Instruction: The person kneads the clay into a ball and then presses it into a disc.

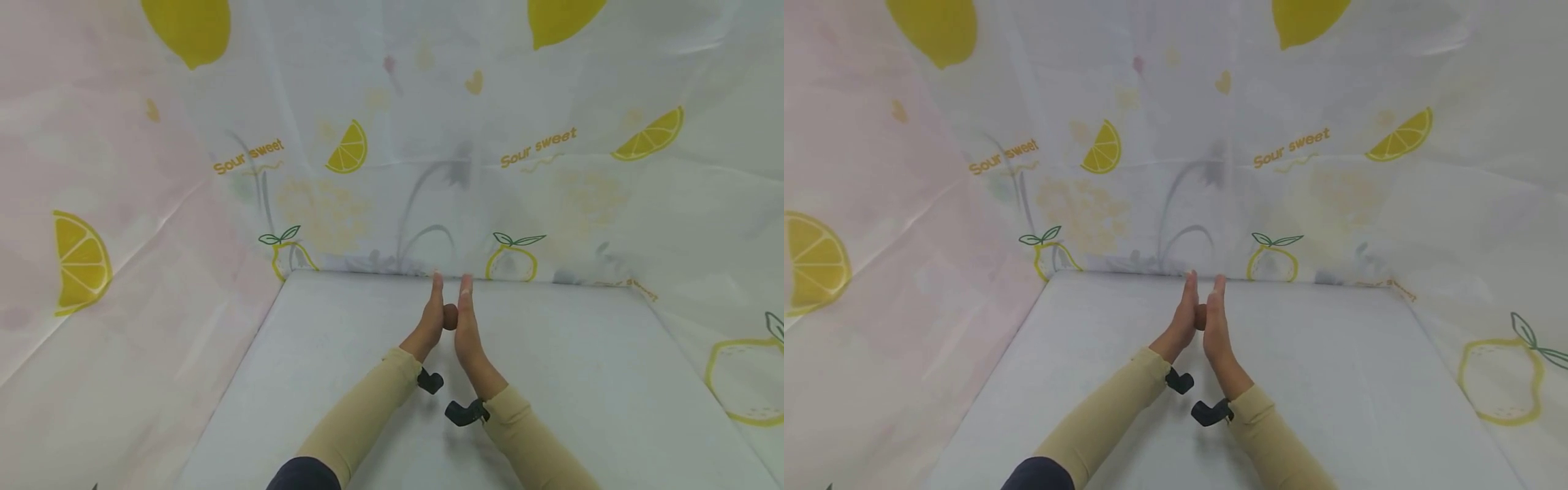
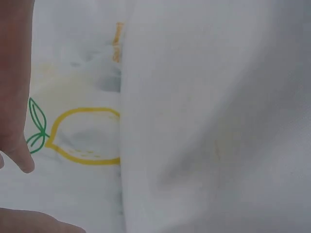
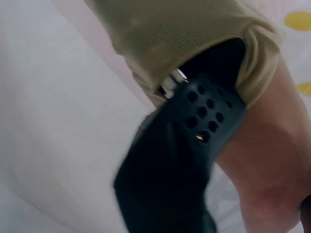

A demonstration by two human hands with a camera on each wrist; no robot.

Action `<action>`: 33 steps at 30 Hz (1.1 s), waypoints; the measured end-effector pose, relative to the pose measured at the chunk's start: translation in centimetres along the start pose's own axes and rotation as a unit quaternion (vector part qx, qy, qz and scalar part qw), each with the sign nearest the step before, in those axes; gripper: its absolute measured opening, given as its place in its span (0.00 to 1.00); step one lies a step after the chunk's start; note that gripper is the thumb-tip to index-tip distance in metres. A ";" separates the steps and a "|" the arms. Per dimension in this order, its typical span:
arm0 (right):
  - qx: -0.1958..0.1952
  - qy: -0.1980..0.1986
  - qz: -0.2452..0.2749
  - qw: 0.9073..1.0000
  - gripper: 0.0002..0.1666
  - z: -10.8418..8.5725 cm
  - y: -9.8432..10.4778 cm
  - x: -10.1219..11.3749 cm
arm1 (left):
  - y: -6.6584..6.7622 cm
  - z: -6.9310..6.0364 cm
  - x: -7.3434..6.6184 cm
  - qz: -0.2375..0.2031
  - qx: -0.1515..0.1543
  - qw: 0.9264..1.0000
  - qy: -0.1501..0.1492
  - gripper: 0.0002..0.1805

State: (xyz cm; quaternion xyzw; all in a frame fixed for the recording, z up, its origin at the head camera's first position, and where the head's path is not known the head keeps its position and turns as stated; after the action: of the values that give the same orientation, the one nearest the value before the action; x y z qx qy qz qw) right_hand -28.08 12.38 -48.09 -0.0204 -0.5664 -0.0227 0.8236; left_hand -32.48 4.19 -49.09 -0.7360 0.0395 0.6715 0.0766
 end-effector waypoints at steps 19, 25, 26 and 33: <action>-0.031 -0.098 -0.032 0.994 0.42 3.9 2.4 -1.7 | -1.3 -1.2 -0.2 -0.002 0.130 0.986 -0.102 0.52; -0.007 -0.125 -0.033 0.992 0.39 3.1 2.5 -0.5 | -1.0 -0.8 -0.4 -0.061 0.117 0.987 -0.097 0.51; -0.003 -0.126 -0.034 0.991 0.38 2.8 2.4 -0.2 | -0.9 -0.7 -0.4 -0.074 0.116 0.986 -0.093 0.50; 0.026 -0.066 -0.033 0.997 0.35 1.1 1.1 0.6 | -0.3 -0.3 -0.9 -0.050 0.088 0.990 -0.102 0.46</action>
State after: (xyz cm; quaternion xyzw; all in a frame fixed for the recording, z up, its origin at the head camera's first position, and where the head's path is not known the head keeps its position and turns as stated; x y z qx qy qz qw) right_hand -28.82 13.59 -47.11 0.0183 -0.6202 -0.0335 0.7835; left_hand -32.23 4.43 -48.11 -0.6551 0.0534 0.7323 0.1779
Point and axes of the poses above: each hand's wrist, its own z-axis towards the middle knuckle, its own y-axis out of the back of the hand, x = y × z, the point moved 3 cm from there along z, towards the middle knuckle, and after that the axes turned 2 degrees about -x, right-handed, at the moved point
